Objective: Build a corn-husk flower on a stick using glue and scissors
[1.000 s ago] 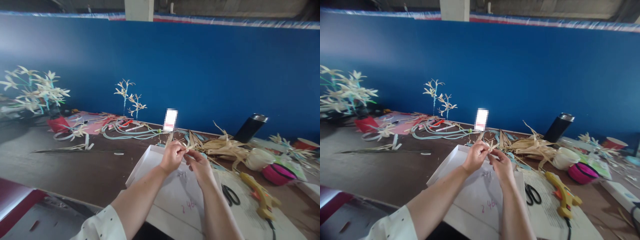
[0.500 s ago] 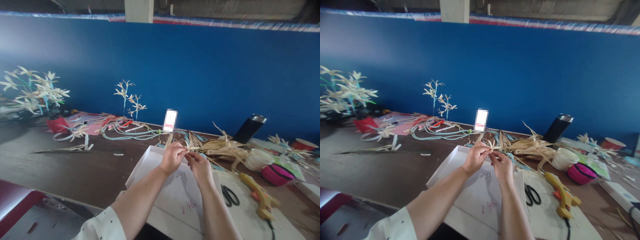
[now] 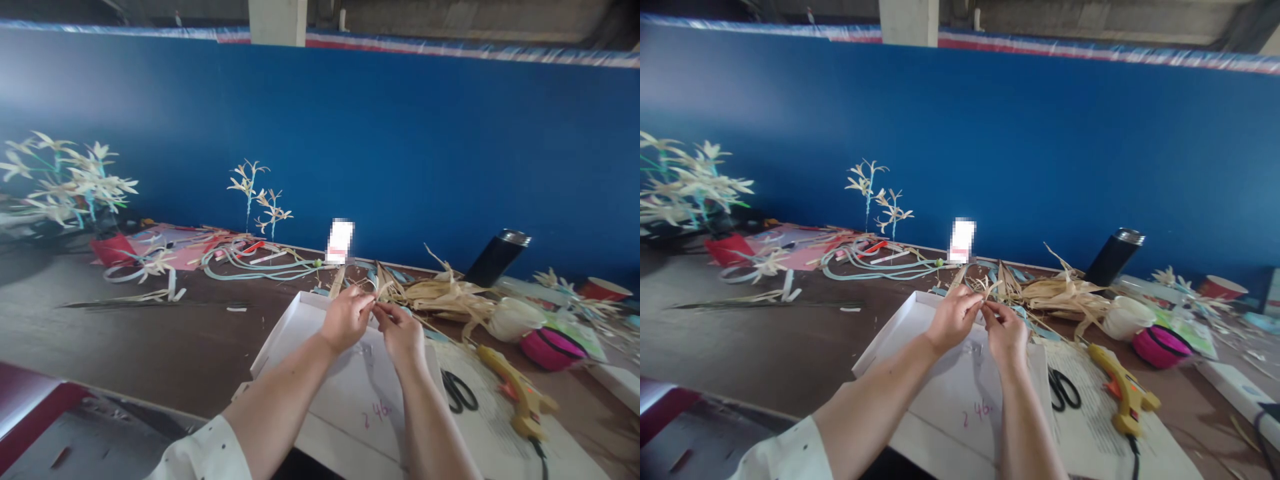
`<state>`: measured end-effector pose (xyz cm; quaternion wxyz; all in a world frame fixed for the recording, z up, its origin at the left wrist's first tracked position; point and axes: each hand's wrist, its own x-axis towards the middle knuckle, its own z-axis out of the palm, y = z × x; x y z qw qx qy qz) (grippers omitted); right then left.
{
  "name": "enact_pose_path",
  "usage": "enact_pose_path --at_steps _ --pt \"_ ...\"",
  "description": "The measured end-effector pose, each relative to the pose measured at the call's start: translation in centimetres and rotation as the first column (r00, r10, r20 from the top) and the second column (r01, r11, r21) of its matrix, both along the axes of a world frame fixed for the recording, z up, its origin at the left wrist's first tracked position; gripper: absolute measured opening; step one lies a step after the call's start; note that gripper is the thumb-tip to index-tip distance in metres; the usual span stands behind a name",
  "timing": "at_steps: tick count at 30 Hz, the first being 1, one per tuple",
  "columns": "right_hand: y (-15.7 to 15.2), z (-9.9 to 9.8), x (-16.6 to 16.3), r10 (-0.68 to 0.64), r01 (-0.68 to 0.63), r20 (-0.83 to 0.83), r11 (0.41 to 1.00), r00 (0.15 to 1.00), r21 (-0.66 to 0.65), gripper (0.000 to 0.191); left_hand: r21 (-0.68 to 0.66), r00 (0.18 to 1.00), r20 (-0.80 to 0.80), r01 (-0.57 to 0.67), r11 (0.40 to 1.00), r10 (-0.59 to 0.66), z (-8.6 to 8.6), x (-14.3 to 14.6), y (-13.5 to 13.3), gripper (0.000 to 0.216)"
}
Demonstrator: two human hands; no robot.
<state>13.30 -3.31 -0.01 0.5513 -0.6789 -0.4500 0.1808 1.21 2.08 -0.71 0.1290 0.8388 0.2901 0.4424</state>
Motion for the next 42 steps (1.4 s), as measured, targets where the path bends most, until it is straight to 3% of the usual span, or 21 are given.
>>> enact_pose_path --at_steps 11,20,28,34,42 --pt "0.2 -0.3 0.2 -0.059 0.057 0.048 0.997 0.997 0.042 0.045 -0.221 0.975 0.219 0.017 0.975 0.033 -1.5 0.5 1.5 0.029" --pt "0.0 -0.8 0.2 -0.026 0.014 0.163 0.997 0.986 0.074 0.044 -0.344 0.91 0.411 0.207 0.916 -0.051 -0.2 0.7 0.8 0.023" --pt "0.0 -1.2 0.0 -0.026 -0.004 0.295 0.995 0.955 0.102 0.032 -0.359 0.913 0.408 0.155 0.92 0.005 -0.2 1.0 0.5 0.023" --pt "-0.1 -0.7 -0.3 -0.017 -0.003 0.242 0.997 0.97 0.079 0.037 -0.25 0.93 0.367 0.112 0.962 -0.013 -0.4 1.0 0.2 0.028" --pt "0.0 -0.7 -0.3 0.0 -0.024 0.194 0.993 0.981 0.117 0.036 -0.205 0.925 0.376 0.129 0.97 -0.044 -0.3 1.0 0.2 0.026"
